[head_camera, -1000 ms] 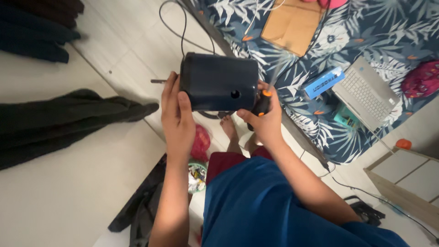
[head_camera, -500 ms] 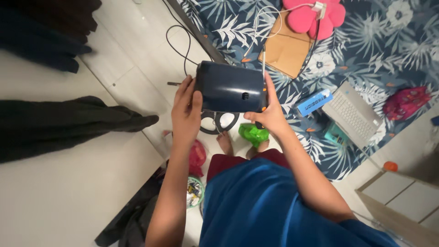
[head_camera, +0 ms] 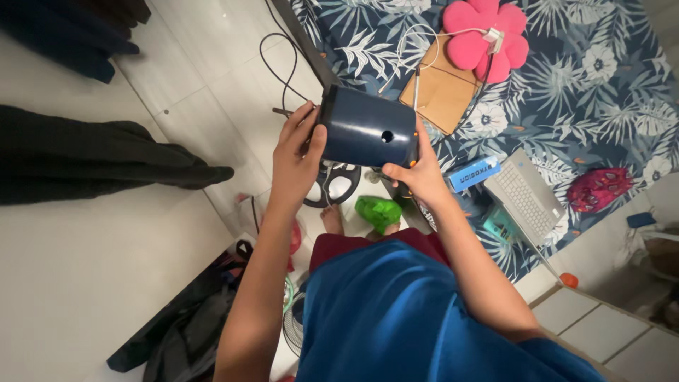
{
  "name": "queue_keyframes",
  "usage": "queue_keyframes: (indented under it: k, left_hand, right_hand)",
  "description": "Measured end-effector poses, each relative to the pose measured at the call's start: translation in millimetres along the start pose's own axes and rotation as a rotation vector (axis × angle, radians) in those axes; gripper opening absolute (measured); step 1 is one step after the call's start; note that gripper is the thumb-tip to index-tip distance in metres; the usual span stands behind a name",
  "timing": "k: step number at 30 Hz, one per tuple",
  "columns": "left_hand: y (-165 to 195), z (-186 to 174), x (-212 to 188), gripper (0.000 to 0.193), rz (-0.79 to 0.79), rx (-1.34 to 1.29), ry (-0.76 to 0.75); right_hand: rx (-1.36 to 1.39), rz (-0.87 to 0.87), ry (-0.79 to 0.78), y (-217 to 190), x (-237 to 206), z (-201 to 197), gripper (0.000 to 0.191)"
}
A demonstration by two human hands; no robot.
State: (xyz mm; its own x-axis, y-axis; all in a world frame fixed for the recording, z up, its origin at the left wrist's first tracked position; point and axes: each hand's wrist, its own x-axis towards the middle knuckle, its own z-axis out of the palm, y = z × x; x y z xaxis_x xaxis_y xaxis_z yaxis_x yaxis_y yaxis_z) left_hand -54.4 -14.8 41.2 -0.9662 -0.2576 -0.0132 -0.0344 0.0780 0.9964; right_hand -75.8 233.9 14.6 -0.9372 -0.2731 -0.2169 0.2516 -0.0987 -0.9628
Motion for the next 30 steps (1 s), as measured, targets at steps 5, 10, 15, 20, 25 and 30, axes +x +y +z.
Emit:
queue_keyframes:
  k: [5,10,15,20,25,30]
  left_hand:
    - [0,4,1,0.039,-0.019,-0.032,0.019]
    - [-16,-1,3,0.037,0.146,0.009,-0.035]
    - [-64,-7,-17,0.032,-0.012,-0.394,0.063]
    - [-112,8,-5,0.063,-0.257,-0.942,0.307]
    - [-109,24,28,0.075,-0.293,-0.878,-0.048]
    - [-89,26,37,0.077,-0.404,-0.844,-0.228]
  right_hand:
    - [0.115,-0.035,0.007,17,2,7,0.113]
    - [0.051,-0.006,0.040,21,5,0,0.110]
    - [0.057,0.025,0.031,22,3,0,0.114]
    - [0.287,-0.030,-0.094,22,0,-3,0.115]
    - [0.203,0.055,-0.082,18,6,-16,0.110]
    - [0.175,-0.010,-0.103,24,10,-8,0.114]
